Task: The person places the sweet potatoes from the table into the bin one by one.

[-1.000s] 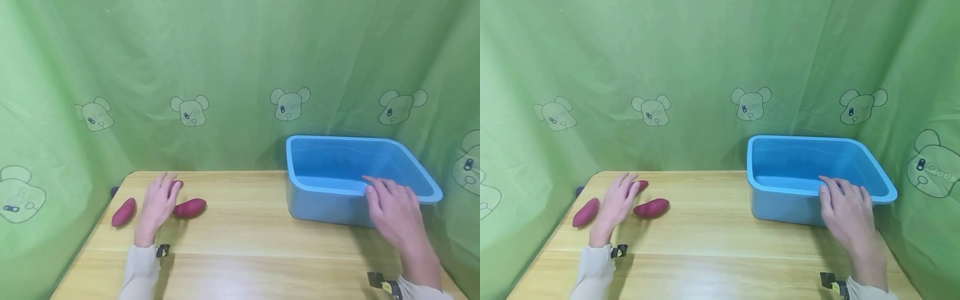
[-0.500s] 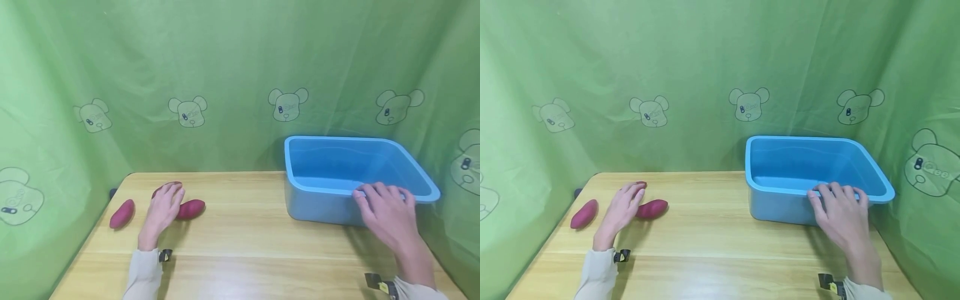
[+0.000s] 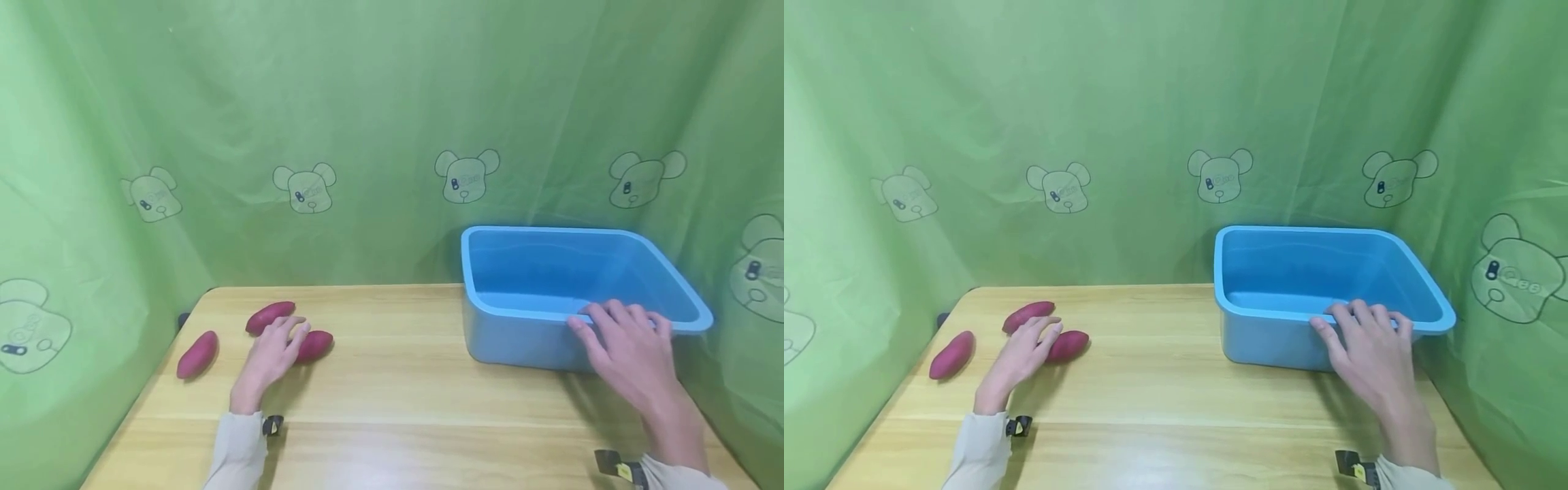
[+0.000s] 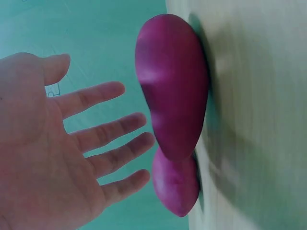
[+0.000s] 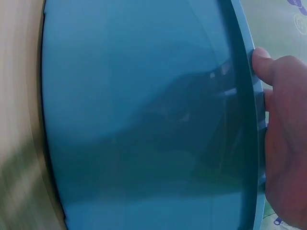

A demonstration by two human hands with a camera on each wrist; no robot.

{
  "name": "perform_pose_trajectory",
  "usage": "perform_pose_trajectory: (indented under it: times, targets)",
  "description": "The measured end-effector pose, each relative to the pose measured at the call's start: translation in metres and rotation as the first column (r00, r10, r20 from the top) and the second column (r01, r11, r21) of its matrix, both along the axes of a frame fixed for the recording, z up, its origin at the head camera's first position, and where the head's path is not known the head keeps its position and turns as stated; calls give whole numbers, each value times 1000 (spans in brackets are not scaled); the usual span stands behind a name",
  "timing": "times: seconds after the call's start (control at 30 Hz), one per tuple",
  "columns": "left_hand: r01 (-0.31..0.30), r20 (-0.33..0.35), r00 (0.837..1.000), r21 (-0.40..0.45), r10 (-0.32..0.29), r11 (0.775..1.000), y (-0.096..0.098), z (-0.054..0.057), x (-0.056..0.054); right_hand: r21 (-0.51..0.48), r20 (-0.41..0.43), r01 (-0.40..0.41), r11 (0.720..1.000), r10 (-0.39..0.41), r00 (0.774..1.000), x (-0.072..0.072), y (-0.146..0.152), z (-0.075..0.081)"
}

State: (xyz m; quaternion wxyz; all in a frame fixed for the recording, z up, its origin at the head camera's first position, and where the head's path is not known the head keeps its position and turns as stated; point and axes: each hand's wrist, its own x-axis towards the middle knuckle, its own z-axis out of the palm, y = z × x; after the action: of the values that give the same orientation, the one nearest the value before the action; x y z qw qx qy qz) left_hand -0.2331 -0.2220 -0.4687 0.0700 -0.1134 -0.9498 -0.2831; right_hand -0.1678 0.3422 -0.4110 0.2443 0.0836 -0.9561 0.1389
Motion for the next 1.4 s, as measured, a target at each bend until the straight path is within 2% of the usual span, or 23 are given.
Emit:
perform_pose_trajectory:
  times: [0.4,0.97,1.4]
  targets:
    - [53,60,997,-51,-50,997,5,-10,-1,0,-51,-13,1000,13,999,-5,0,-2]
    - [40,76,996,-55,-35,998,9,-21,-2,-9,-73,-28,1000,27,997,-8,3,-8]
    - [21,54,998,-27,-19,999,9,-21,-5,-14,-88,-36,999,35,996,-14,2,-7]
